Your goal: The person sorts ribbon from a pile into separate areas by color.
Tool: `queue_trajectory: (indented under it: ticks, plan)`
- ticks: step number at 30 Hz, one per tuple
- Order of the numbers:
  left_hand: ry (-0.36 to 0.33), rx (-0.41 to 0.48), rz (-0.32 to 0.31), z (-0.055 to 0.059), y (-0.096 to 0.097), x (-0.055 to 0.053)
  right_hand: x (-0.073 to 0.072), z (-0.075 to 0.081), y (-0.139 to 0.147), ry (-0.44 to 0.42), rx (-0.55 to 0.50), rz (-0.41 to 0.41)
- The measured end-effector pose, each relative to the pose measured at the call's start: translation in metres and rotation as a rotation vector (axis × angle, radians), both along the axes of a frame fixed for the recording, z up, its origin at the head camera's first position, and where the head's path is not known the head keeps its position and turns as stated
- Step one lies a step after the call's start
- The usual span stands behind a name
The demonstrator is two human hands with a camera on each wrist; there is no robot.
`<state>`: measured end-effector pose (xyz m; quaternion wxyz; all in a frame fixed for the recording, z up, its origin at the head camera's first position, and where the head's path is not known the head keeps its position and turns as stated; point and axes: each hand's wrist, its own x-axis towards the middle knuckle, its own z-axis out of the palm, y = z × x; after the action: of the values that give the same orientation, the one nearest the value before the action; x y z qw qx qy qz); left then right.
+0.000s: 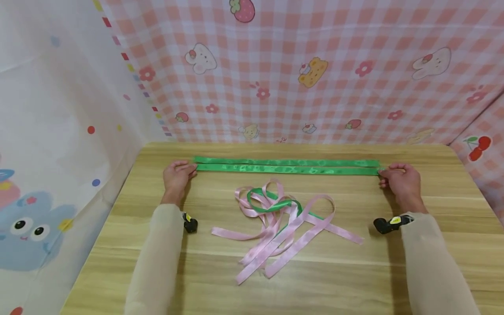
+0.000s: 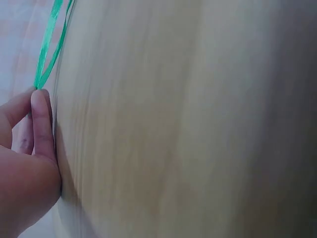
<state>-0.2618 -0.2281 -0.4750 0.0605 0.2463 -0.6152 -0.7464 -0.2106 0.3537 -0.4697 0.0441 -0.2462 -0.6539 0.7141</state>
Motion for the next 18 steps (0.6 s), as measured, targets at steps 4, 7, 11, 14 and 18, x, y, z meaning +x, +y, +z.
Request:
queue_trajectory:
  ticks: [4, 7, 11, 14, 18]
  plan:
    - [0.021, -0.027, 0.038, -0.0004, 0.0051, -0.0013, -0.0021, 0.0013, 0.0005, -0.035, 0.001, -0.029]
    - [0.018, -0.055, 0.054, -0.0006, 0.0064, -0.0022, -0.0040, 0.0011, 0.0000, -0.046, 0.000, -0.037]
    - [0.006, -0.079, 0.064, -0.0003, 0.0071, -0.0031, -0.0061, 0.0006, -0.0010, -0.043, 0.008, -0.050]
    - [-0.003, -0.077, 0.063, 0.0004, 0.0076, -0.0029, -0.0063, 0.0006, -0.0014, -0.042, 0.005, -0.063]
    - [-0.024, -0.050, 0.054, 0.0037, 0.0081, -0.0019, -0.0051, 0.0001, -0.0015, -0.042, 0.011, -0.075]
